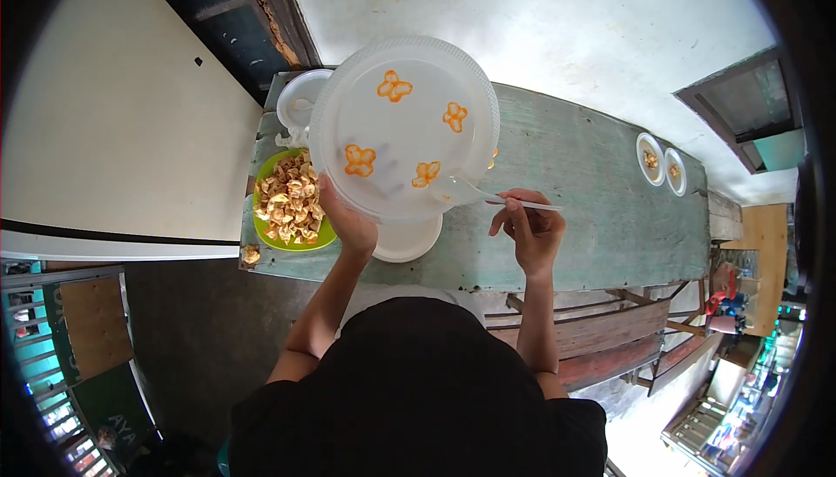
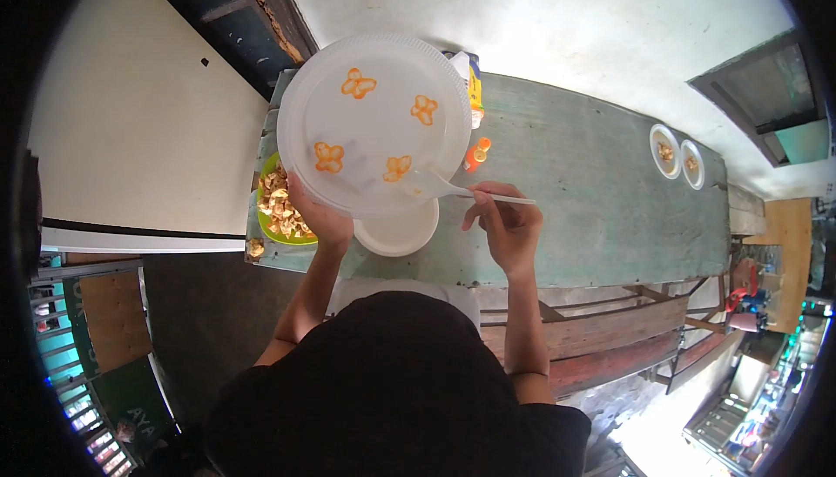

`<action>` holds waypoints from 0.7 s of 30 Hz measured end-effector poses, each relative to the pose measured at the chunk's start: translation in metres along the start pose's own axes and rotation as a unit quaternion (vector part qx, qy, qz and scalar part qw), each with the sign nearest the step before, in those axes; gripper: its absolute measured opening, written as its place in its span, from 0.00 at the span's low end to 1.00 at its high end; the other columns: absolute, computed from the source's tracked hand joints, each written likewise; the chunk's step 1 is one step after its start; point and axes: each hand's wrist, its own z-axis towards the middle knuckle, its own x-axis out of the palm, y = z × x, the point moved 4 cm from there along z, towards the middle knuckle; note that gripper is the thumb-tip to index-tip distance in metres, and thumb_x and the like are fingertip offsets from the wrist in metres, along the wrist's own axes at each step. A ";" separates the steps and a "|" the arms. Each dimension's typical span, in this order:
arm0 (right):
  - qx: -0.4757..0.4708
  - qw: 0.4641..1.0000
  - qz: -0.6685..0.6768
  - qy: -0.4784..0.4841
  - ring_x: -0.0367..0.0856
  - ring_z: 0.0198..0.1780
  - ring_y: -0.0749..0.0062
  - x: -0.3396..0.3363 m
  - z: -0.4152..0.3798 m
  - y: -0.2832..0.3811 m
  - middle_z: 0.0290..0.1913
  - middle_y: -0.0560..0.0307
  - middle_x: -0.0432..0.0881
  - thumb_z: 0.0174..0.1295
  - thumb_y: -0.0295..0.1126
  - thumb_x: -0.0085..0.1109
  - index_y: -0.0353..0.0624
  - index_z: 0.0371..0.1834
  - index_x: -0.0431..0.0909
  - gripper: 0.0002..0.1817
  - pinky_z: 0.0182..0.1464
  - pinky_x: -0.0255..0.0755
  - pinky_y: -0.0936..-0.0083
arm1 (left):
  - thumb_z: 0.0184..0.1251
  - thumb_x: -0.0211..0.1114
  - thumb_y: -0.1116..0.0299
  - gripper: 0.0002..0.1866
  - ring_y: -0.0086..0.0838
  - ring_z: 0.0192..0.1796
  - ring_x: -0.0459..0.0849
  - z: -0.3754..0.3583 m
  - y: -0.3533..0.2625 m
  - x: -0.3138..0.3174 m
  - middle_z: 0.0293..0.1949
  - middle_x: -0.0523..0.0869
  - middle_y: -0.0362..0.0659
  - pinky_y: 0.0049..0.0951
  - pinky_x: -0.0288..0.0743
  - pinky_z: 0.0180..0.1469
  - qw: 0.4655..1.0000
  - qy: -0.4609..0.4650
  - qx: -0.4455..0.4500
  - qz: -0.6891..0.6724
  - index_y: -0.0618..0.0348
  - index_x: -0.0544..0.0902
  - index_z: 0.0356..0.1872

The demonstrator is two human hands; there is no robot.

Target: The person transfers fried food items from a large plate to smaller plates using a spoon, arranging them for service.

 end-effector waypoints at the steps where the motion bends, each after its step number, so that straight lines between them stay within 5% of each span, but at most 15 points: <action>1: 0.000 1.000 -0.001 0.000 0.77 0.21 0.80 0.000 0.000 0.000 0.27 0.54 0.80 0.62 0.23 0.54 0.31 0.38 0.76 0.06 0.18 0.55 0.88 | 0.72 0.34 0.47 0.30 0.31 0.62 0.65 0.000 -0.001 0.001 0.59 0.68 0.46 0.32 0.56 0.65 1.000 0.000 0.000 -0.001 0.63 0.61 0.61; 7: 0.016 1.000 0.004 -0.001 0.77 0.21 0.80 0.004 0.000 -0.001 0.28 0.54 0.81 0.62 0.22 0.53 0.30 0.38 0.76 0.05 0.18 0.56 0.88 | 0.70 0.37 0.48 0.28 0.32 0.64 0.63 0.001 -0.001 0.000 0.60 0.67 0.42 0.36 0.54 0.66 0.999 0.030 -0.008 -0.012 0.57 0.62 0.62; 9: 0.012 1.000 -0.004 0.000 0.77 0.21 0.80 0.004 0.000 -0.002 0.28 0.53 0.81 0.62 0.22 0.53 0.30 0.38 0.76 0.05 0.18 0.56 0.88 | 0.72 0.34 0.47 0.30 0.31 0.61 0.66 0.001 -0.001 0.000 0.58 0.69 0.46 0.32 0.57 0.64 1.000 0.017 -0.004 -0.023 0.63 0.62 0.61; 16: 0.023 1.000 -0.009 -0.002 0.77 0.21 0.80 0.005 -0.001 -0.004 0.28 0.54 0.81 0.62 0.21 0.53 0.31 0.38 0.76 0.05 0.18 0.56 0.88 | 0.70 0.37 0.47 0.29 0.33 0.64 0.63 0.002 -0.003 -0.001 0.60 0.66 0.43 0.36 0.54 0.66 1.000 0.029 0.005 -0.010 0.58 0.62 0.63; 21: 0.018 1.000 -0.008 -0.003 0.77 0.21 0.80 0.004 -0.003 -0.003 0.27 0.56 0.80 0.62 0.22 0.53 0.31 0.38 0.77 0.05 0.18 0.56 0.88 | 0.72 0.34 0.48 0.29 0.31 0.61 0.67 0.002 -0.003 -0.003 0.56 0.70 0.46 0.32 0.57 0.64 1.000 0.019 0.009 -0.015 0.64 0.63 0.60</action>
